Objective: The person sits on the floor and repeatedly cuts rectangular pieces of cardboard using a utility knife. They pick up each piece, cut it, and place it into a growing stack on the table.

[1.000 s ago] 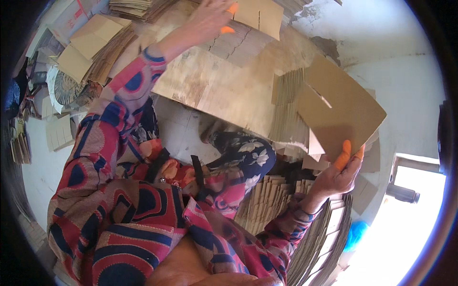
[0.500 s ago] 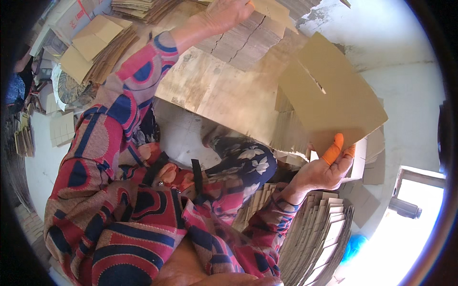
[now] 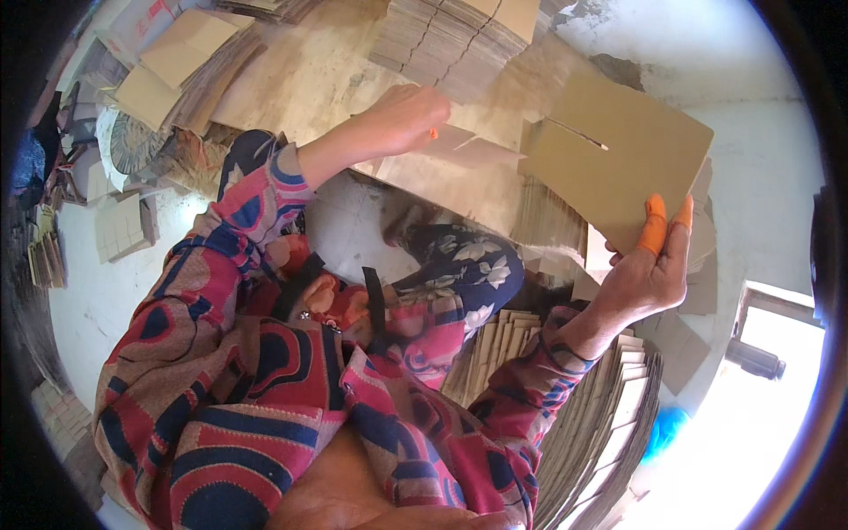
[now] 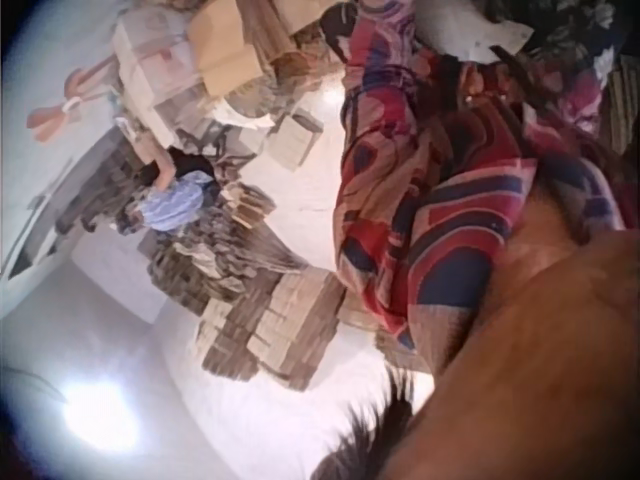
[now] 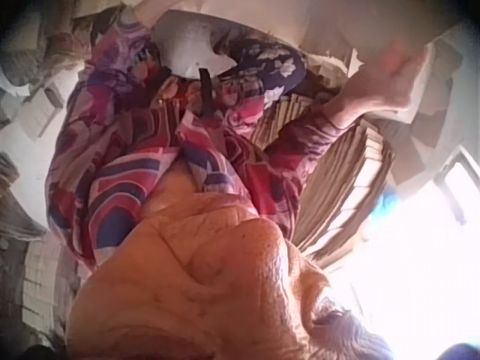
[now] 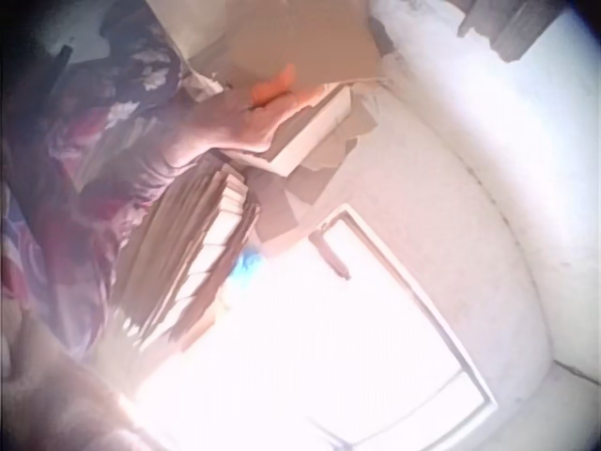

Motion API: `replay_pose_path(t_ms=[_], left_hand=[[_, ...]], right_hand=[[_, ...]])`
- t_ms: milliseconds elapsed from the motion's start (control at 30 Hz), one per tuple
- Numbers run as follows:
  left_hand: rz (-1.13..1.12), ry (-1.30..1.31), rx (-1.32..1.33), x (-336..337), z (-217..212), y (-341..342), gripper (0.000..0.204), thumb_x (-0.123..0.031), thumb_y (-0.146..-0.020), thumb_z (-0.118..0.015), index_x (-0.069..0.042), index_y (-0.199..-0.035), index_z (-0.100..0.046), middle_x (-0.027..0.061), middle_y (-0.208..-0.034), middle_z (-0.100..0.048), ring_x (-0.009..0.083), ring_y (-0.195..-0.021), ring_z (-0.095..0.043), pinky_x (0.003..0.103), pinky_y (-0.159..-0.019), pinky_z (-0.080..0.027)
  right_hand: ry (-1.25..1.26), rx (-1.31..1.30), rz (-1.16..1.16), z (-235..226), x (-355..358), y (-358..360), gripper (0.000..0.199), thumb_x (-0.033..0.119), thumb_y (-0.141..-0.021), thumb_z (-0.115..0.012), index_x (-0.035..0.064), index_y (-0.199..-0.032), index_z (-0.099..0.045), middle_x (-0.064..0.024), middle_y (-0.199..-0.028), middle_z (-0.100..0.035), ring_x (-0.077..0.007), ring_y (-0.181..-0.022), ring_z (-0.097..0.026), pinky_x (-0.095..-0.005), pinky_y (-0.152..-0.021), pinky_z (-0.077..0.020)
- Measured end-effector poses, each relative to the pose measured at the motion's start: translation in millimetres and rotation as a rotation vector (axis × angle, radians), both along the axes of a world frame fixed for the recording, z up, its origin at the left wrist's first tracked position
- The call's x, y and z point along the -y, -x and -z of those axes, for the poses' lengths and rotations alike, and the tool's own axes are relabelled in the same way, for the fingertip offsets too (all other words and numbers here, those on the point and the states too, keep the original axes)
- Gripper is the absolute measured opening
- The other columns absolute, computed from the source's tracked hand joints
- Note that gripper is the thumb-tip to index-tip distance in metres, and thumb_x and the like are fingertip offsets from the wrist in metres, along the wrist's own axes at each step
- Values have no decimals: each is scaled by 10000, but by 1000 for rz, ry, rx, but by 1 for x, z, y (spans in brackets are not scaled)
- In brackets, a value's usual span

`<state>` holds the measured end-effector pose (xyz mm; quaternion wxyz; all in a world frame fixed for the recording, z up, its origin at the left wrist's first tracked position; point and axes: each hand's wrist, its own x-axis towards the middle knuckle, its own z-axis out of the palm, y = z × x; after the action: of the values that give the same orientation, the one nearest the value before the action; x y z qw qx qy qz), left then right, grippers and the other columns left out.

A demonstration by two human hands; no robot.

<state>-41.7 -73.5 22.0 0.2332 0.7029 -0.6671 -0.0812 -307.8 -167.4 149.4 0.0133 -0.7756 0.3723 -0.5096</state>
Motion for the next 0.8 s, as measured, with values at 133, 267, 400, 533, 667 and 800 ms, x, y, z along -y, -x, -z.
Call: replay_pose_path(t_ms=[133, 267, 400, 533, 667, 800], left_hand=[[-6, 23, 0, 7, 7, 6, 114, -69, -754, -630, 34, -707, -614, 222, -717, -595, 407, -762, -589, 479, -666, -453], [-37, -2, -37, 12, 14, 12, 113, -68, -747, -640, 33, -700, -618, 231, -703, -593, 405, -753, -607, 476, -653, -464], [-52, 60, -18, 13, 16, 15, 102, -54, -739, -638, 32, -687, -619, 239, -694, -600, 403, -756, -625, 475, -662, -482], [-90, 32, 26, 15, 16, 10, 104, -58, -731, -647, 35, -692, -624, 239, -699, -611, 408, -765, -635, 472, -676, -497], [-23, 26, -49, 14, 11, 17, 79, -28, -709, -612, 48, -727, -621, 259, -754, -615, 431, -785, -627, 494, -672, -493], [-34, 70, -48, 6, 15, 17, 116, -90, -733, -671, 21, -738, -638, 249, -731, -609, 418, -785, -630, 477, -688, -506]], right_hand=[[14, -91, -127, -9, 3, -1, 250, 31, -902, -608, 24, -1142, -680, -36, -802, -689, -48, -468, -518, -179, -367, -366], [-235, -67, -207, -16, -9, -19, 265, -1, -877, -622, -24, -1137, -662, -85, -898, -715, -38, -563, -524, -189, -463, -419], [-222, -202, -238, 1, -1, -28, 308, 17, -867, -644, -43, -1169, -638, -136, -937, -726, -32, -627, -534, -219, -521, -458], [-294, -261, -325, 13, 1, -40, 285, 48, -873, -655, -18, -1150, -654, -81, -879, -709, -42, -615, -530, -228, -476, -442], [-209, -398, -371, 64, 20, -49, 260, 98, -893, -648, -30, -1120, -632, -125, -767, -689, -122, -536, -563, -310, -437, -437], [-374, -511, -330, 67, 4, -66, 271, 79, -884, -626, -35, -1128, -599, -248, -640, -575, -406, -586, -603, -411, -491, -469]])
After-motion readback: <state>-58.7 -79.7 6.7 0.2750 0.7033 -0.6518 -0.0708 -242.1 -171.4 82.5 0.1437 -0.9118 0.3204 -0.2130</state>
